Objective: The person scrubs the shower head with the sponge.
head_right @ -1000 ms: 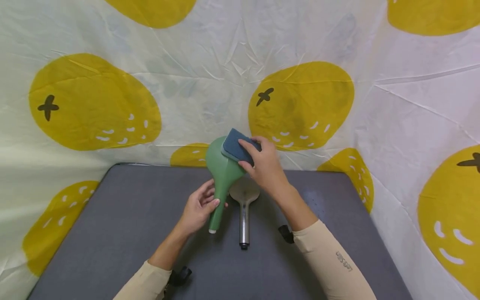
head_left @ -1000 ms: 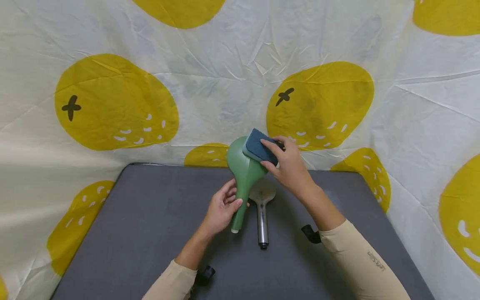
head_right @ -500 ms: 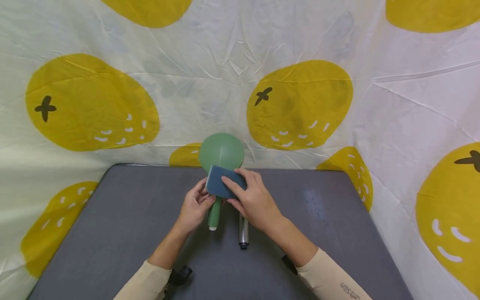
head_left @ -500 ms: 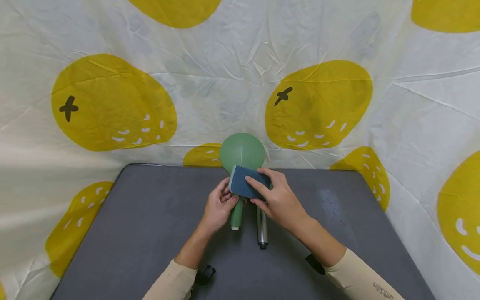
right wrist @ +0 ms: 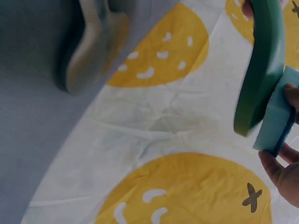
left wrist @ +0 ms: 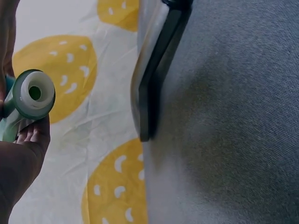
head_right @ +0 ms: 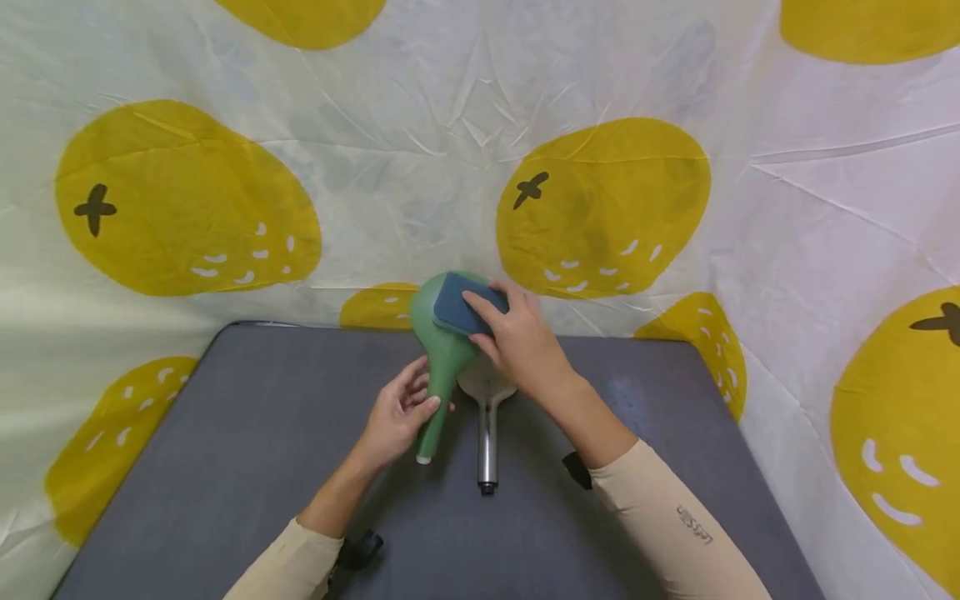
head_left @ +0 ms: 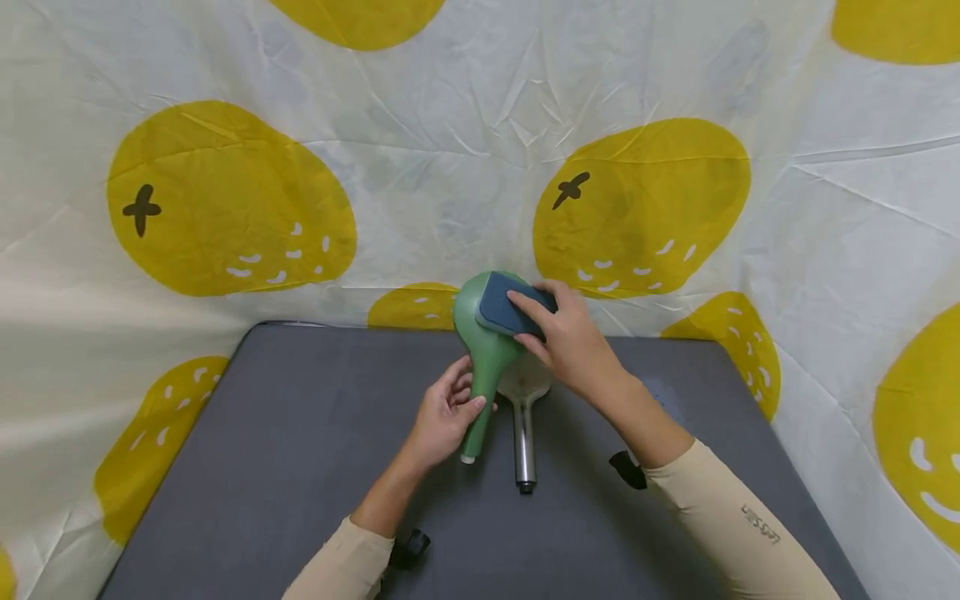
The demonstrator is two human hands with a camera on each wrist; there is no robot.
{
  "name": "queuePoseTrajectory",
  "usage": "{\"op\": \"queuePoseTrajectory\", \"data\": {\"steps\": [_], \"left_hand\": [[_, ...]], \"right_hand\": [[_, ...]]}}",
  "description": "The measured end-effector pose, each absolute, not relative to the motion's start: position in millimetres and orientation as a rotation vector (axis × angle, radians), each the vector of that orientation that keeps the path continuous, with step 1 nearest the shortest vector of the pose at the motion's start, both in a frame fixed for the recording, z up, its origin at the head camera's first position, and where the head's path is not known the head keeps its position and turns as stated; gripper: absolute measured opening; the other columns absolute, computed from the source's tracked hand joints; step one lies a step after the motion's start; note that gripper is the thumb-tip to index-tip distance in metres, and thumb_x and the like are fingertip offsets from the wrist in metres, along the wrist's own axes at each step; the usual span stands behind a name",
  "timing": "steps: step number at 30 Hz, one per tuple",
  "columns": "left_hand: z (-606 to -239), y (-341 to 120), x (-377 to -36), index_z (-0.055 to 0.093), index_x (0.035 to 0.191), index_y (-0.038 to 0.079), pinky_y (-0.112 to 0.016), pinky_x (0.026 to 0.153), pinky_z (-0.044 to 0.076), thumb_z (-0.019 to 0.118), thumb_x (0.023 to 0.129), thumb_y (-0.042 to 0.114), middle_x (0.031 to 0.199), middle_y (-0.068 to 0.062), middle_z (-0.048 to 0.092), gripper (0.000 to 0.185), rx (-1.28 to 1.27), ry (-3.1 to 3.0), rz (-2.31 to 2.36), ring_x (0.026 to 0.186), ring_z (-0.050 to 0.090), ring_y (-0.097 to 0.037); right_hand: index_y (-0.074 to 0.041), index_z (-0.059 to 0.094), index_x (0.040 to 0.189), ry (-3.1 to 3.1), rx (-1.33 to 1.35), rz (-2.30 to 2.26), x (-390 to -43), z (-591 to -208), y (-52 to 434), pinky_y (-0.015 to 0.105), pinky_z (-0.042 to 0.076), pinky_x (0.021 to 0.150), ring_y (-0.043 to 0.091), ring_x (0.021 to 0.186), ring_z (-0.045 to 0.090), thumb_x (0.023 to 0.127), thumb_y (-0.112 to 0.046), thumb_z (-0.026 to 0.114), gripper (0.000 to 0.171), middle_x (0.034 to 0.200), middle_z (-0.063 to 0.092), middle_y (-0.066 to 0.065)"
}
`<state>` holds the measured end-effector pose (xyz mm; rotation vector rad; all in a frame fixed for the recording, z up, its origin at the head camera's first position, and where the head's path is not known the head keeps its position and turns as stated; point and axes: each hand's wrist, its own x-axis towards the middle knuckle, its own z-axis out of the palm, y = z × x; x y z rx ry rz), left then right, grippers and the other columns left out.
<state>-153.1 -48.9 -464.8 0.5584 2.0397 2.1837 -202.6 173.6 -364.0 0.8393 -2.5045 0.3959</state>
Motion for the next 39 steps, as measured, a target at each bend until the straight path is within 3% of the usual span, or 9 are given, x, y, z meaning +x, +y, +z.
{"op": "queuePoseTrajectory", "data": {"steps": [11,19,28,39], "left_hand": [[-465,-47,-150,0.025,0.158,-0.01,-0.031,0.091,0.06,0.058,0.1,-0.007,0.133,-0.037,0.057,0.066,0.605,2.079,2.164,0.104,0.068,-0.05],[-467,-50,-152,0.026,0.158,-0.009,-0.037,0.09,0.061,0.059,0.099,-0.009,0.13,-0.034,0.06,0.068,0.561,2.119,2.168,0.099,0.07,-0.047],[-479,-49,-151,0.035,0.157,0.001,-0.032,0.085,0.063,0.059,0.099,-0.008,0.133,-0.031,0.062,0.064,0.649,2.075,2.196,0.1,0.069,-0.049],[-475,-46,-152,0.028,0.158,-0.009,-0.029,0.088,0.061,0.061,0.098,-0.007,0.13,-0.034,0.058,0.068,0.65,2.117,2.169,0.102,0.069,-0.047]], "right_hand": [[-0.014,0.057,0.148,-2.634,0.77,0.405,-232,-341,170,0.062,0.048,0.103,0.052,0.127,0.048,0.096,-0.027,0.076,0.057,0.144,0.046,0.028],[-0.015,0.061,0.144,-2.519,0.977,0.294,-205,-365,165,0.058,0.052,0.101,0.047,0.122,0.053,0.09,-0.027,0.082,0.06,0.14,0.052,0.027],[-0.019,0.062,0.144,-2.505,1.055,0.146,-168,-386,167,0.047,0.058,0.092,0.042,0.116,0.055,0.087,-0.029,0.085,0.062,0.141,0.052,0.022],[-0.016,0.062,0.143,-2.491,0.96,0.181,-207,-356,146,0.052,0.057,0.096,0.049,0.12,0.054,0.091,-0.024,0.082,0.057,0.14,0.051,0.027]]}}
